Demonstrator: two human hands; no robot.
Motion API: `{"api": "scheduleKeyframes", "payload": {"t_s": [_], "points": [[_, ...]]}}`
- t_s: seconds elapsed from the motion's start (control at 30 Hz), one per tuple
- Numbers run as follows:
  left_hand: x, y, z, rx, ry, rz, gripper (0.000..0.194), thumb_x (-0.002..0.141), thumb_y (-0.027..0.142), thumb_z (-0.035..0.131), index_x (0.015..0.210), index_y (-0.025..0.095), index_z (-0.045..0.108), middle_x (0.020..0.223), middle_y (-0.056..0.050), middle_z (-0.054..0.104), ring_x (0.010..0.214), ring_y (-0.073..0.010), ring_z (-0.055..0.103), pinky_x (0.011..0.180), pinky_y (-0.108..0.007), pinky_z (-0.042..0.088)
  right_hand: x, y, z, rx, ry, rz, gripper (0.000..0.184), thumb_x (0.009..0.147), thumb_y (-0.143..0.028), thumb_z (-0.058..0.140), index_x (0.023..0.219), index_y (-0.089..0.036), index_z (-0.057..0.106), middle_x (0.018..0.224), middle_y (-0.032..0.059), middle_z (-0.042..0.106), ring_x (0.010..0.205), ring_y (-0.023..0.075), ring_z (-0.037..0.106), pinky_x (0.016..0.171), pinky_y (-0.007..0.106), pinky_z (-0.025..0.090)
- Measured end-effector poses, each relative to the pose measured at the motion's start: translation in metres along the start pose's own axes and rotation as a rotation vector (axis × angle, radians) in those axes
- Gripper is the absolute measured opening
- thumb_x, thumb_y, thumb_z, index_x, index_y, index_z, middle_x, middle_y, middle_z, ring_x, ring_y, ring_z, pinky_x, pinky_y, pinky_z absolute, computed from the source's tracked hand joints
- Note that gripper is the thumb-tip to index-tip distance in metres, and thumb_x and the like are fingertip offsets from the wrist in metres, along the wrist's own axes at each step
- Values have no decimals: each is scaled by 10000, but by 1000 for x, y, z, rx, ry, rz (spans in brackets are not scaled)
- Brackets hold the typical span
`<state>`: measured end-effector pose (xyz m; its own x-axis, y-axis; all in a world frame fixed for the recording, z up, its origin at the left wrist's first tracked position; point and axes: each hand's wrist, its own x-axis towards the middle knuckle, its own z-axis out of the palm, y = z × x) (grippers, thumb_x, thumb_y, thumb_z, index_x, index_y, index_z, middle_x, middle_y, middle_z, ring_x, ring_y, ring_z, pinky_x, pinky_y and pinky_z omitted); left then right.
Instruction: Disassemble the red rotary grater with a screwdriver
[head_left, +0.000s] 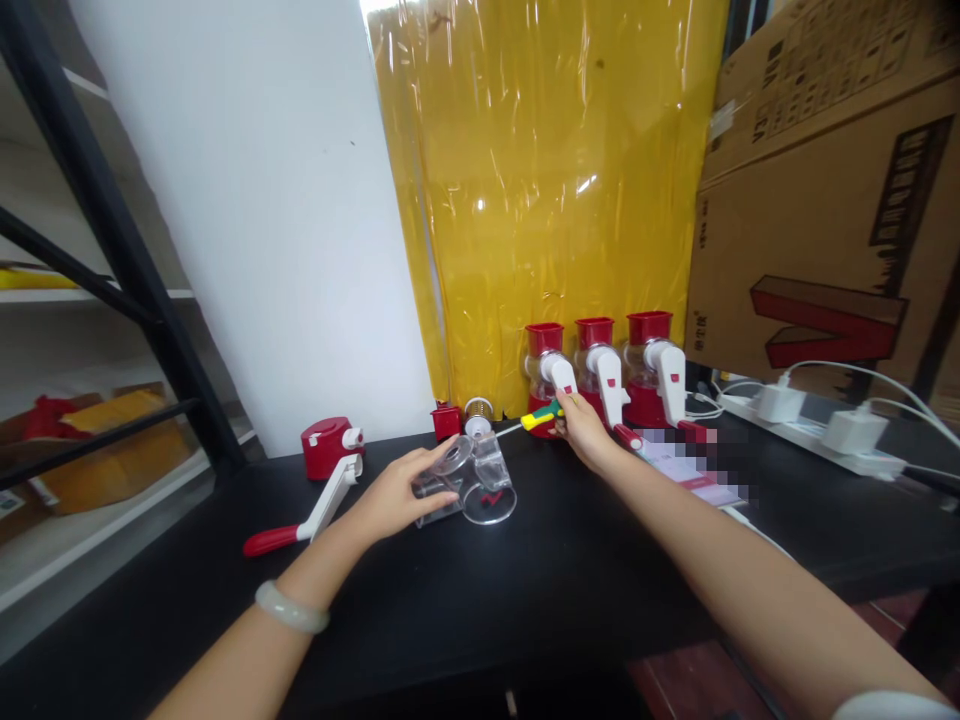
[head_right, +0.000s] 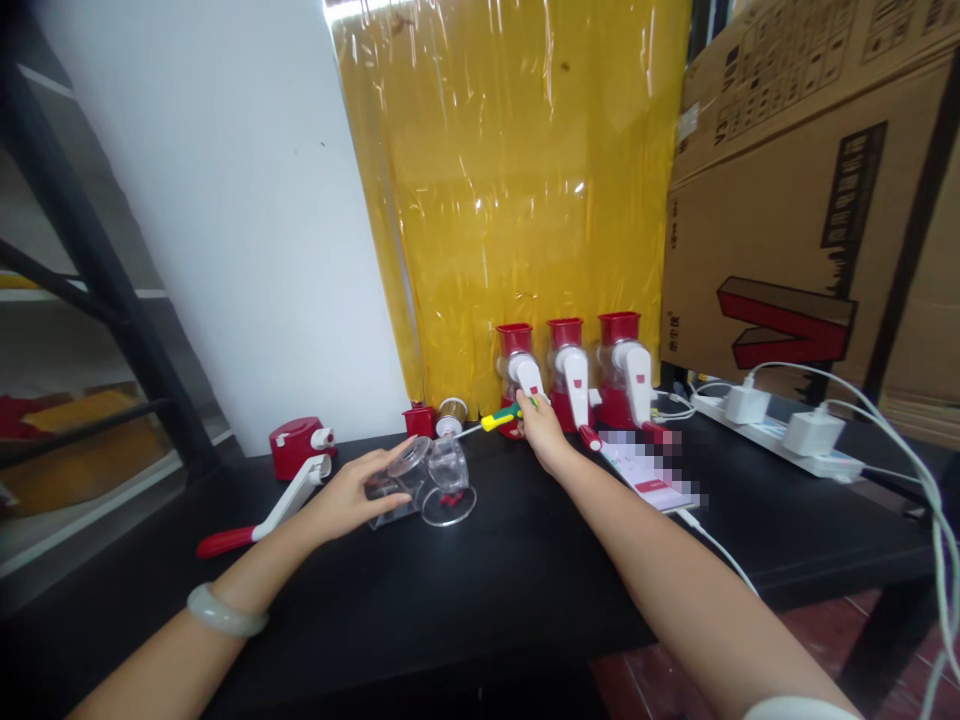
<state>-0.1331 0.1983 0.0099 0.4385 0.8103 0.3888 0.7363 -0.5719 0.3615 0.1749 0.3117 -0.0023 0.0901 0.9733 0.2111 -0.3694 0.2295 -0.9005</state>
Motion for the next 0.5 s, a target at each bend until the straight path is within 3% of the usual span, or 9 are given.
{"api": "scheduleKeyframes", "payload": {"t_s": [0.13,0.5], "points": [[0,1,0,-22,-4,-11,749,914,499,669,1572,372,333,1132,-57,602,978,-225,603,908,-430,510,-2,-2,1,-5,-7,21,386,774,-499,740,746,-242,453,434,-111,335,384,76,333,463,225,471],[0,2,-1,-20,-1,-5,742,916,492,668,1570,372,338,1157,-56,614,997,-230,613,930,-439,510,-4,-6,4,89,19,65,240,801,-320,658,732,-230,447,452,-83,398,391,80,385,434,203,433]]}}
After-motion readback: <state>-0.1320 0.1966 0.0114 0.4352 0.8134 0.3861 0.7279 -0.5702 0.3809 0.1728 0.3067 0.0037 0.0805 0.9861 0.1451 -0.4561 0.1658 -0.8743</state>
